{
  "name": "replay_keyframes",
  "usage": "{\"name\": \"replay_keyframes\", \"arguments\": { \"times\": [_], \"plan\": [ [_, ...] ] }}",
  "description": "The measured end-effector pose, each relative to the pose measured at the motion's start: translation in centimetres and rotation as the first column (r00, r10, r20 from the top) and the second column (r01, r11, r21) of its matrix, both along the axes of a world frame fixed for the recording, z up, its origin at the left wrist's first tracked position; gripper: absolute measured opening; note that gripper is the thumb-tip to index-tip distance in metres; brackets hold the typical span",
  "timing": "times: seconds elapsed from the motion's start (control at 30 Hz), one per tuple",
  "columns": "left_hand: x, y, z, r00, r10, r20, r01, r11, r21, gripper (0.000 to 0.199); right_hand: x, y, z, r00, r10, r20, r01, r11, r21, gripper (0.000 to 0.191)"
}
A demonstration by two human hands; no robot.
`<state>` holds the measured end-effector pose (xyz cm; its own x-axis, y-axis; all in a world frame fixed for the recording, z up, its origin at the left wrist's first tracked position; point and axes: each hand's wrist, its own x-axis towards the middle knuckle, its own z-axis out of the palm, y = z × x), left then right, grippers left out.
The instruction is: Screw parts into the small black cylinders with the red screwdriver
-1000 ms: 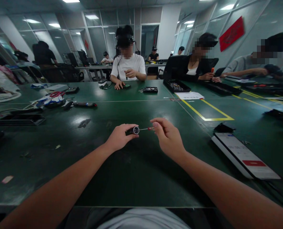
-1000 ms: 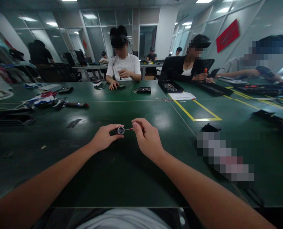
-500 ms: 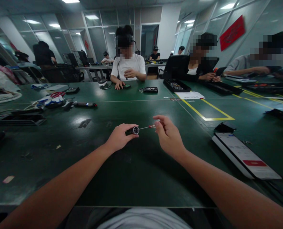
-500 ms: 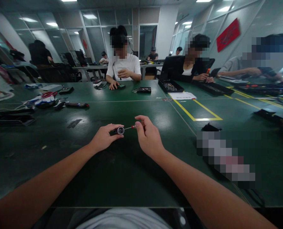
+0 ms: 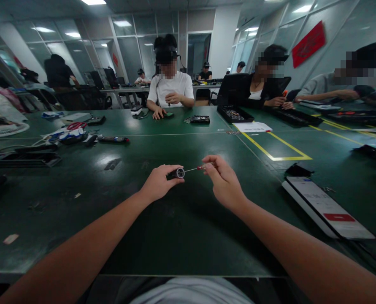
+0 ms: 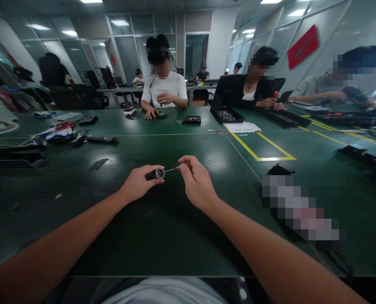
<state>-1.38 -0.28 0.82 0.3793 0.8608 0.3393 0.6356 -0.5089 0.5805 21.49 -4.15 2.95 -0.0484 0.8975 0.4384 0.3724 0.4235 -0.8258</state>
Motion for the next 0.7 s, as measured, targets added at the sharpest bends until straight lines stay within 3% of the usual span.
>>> {"name": "replay_keyframes", "arguments": {
  "times": [0.17, 0.23, 0.37, 0.53, 0.63, 0.7],
  "plan": [
    [0.0, -0.1, 0.1, 1.000, -0.015, -0.027, 0.015, 1.000, 0.008, 0.040, -0.2, -0.2, 0.4, 0.999, -0.024, 0.040, 0.023, 1.000, 0.014, 0.032],
    [0.0, -0.1, 0.1, 0.999, -0.010, -0.031, 0.010, 1.000, 0.013, 0.040, -0.3, -0.2, 0.6, 0.998, -0.029, 0.058, 0.029, 1.000, 0.010, 0.027],
    [0.0, -0.1, 0.3, 1.000, 0.012, -0.019, -0.012, 1.000, 0.015, 0.039, -0.2, 0.0, 0.3, 1.000, -0.011, -0.014, 0.011, 1.000, -0.013, 0.019],
    [0.1, -0.2, 0.3, 0.999, -0.002, -0.049, 0.003, 1.000, 0.018, 0.038, -0.3, 0.2, 0.0, 0.999, 0.020, -0.047, -0.021, 0.999, -0.034, 0.025],
    [0.1, -0.2, 0.2, 0.997, -0.039, -0.072, 0.043, 0.998, 0.045, 0.038, -0.4, 0.4, 0.0, 0.996, 0.025, -0.084, -0.030, 0.998, -0.049, 0.027],
    [0.1, -0.2, 0.3, 0.991, -0.085, -0.101, 0.095, 0.991, 0.097, 0.037, -0.4, 0.8, 0.0, 0.979, 0.007, -0.203, -0.028, 0.995, -0.100, 0.030]
  ]
}}
